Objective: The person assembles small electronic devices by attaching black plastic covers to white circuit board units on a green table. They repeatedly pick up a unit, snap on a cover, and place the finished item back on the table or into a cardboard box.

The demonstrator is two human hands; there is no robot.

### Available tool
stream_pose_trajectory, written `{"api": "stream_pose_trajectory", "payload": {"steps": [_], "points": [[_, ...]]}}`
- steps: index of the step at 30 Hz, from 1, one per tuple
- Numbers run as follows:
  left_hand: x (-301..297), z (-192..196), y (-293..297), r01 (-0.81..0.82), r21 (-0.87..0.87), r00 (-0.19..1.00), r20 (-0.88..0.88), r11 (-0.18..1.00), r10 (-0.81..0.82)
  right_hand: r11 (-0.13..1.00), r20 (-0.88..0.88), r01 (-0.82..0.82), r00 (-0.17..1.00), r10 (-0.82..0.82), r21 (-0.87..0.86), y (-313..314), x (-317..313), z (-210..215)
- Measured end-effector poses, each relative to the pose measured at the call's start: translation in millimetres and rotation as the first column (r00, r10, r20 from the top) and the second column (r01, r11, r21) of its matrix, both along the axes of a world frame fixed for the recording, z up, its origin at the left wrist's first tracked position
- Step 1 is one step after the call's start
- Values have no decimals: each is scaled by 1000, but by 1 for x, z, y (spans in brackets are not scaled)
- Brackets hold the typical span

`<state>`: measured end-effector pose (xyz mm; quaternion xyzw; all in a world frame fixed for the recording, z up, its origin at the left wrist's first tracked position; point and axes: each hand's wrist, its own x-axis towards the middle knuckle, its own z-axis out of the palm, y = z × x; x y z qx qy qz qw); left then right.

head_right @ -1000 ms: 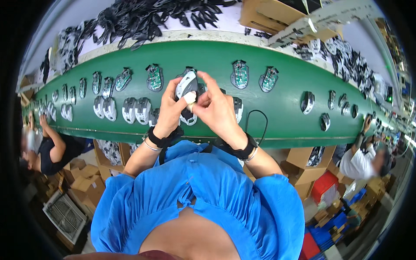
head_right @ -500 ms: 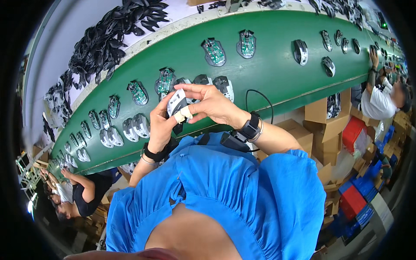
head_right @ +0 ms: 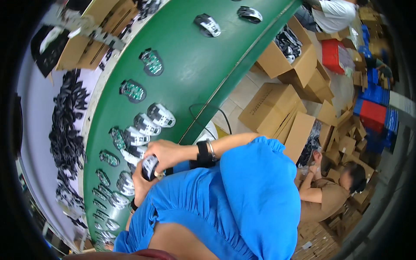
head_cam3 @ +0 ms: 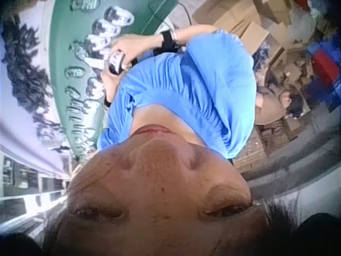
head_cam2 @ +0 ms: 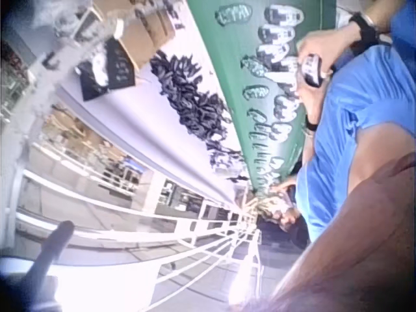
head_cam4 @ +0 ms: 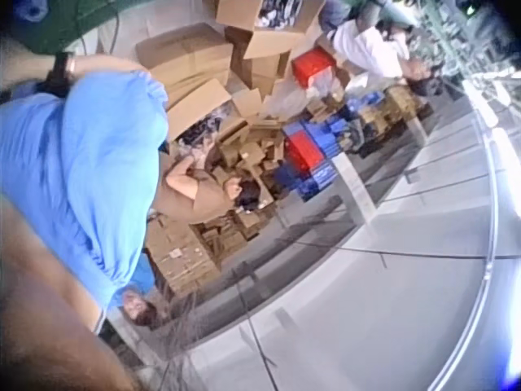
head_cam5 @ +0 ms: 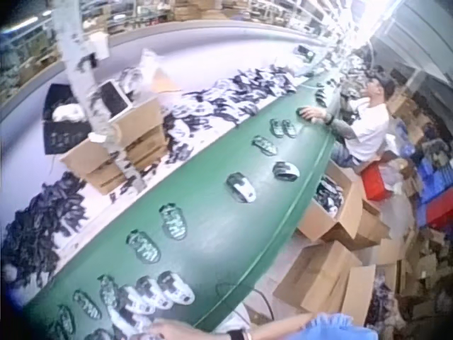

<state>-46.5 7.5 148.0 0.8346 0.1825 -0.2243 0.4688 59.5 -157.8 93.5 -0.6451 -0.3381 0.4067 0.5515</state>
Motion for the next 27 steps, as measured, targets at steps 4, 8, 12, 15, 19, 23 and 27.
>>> {"api": "stream_pose_trajectory", "payload": {"steps": [4,8,12,15,19,23,27], "points": [[27,-14,-15,264,-31,961,-74,964,-266,990,-26,138,990,-139,-38,-38,-5,-17],[96,-40,-21,323,122,884,315,938,-345,830,200,552,824,-530,-73,-81,60,-34],[123,-38,-25,130,-25,930,349,991,-113,187,553,979,110,-826,85,-132,172,-86],[112,-58,-34,216,179,834,477,960,-277,127,742,943,-154,-653,308,-144,229,-121],[100,-82,-56,232,346,827,421,909,-372,110,880,961,-181,-440,253,-144,237,-129],[95,-116,-80,217,651,768,346,727,-539,108,782,952,-167,-601,287,-102,172,-81],[90,-169,-68,303,808,697,173,505,-696,103,562,952,-82,-823,289,-73,56,-69]]}}
